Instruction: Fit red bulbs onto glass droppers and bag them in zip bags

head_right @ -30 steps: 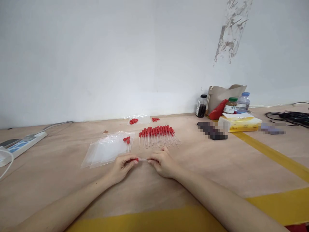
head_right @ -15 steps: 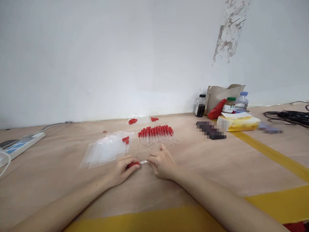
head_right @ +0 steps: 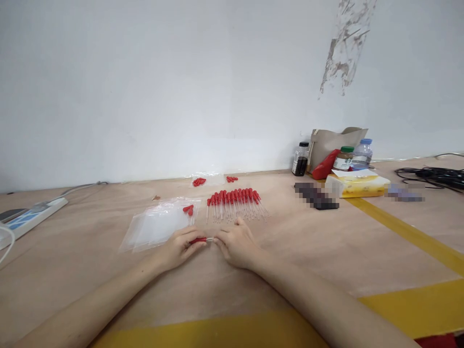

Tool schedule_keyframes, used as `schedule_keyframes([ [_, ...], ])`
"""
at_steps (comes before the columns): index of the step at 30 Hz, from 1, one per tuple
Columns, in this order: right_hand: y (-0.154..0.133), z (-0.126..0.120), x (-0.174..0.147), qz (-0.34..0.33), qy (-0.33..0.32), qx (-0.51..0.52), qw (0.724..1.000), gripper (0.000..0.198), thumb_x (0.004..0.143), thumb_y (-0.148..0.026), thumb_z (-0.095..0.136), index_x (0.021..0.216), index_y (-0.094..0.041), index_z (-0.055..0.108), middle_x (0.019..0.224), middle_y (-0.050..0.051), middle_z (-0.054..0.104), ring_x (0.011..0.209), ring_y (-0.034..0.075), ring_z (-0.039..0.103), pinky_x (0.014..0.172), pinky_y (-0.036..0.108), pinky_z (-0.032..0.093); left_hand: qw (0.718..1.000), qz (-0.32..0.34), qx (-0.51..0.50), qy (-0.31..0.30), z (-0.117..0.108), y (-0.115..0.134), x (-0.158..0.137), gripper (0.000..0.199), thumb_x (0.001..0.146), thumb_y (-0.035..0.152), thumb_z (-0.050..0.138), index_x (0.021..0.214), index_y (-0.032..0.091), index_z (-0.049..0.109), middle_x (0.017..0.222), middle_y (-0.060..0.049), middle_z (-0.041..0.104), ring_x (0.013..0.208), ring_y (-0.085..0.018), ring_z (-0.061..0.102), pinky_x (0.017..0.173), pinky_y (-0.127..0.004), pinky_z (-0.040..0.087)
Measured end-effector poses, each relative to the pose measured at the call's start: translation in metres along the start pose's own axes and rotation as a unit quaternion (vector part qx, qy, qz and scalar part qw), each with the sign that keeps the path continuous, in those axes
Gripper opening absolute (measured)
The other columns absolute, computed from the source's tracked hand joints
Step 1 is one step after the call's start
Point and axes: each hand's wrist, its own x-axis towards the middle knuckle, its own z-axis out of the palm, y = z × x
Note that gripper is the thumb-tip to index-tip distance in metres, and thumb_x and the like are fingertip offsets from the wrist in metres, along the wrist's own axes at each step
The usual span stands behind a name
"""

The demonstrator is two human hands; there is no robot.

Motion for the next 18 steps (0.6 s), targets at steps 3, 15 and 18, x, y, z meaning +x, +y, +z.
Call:
schedule_keyframes([
  [3, -0.006, -0.008, 0.003, -0.011, 0.001, -0.046, 0.999, 0.023, 0.085, -0.024, 0.042, 0.077, -0.018, 0.063, 0.075, 0.006, 0.061, 0.075, 0.016, 0.048, 0.069, 0.031, 0.024, 0.999, 0.025, 0.009, 0.018, -0.004, -0.007, 0.001, 0.023, 0.088, 0.028, 0.042, 0.099, 0.021, 0.060, 0.087, -0.006, 0.059, 0.078, -0.016, 0.055, 0.073, -0.027, 0.043],
  [15, 0.022, 0.012, 0.071, 0.350, -0.005, 0.055, 0.935, 0.023, 0.076, -0.031, 0.048, 0.059, -0.020, 0.060, 0.069, 0.003, 0.065, 0.069, 0.017, 0.057, 0.064, 0.027, 0.032, 0.948, -0.232, 0.171, 0.135, -0.030, -0.075, -0.013, 0.037, 0.080, 0.039, 0.047, 0.110, 0.017, 0.054, 0.112, -0.010, 0.053, 0.108, -0.025, 0.047, 0.092, -0.038, 0.037],
  [18, 0.020, 0.035, 0.092, 0.371, -0.004, 0.025, 0.928, 0.024, 0.076, -0.033, 0.046, 0.063, -0.019, 0.062, 0.073, 0.006, 0.066, 0.074, 0.020, 0.058, 0.075, 0.034, 0.030, 0.948, -0.250, 0.184, 0.071, -0.024, -0.082, -0.017, 0.045, 0.083, 0.043, 0.040, 0.118, 0.015, 0.050, 0.125, -0.012, 0.047, 0.117, -0.026, 0.041, 0.098, -0.039, 0.031],
])
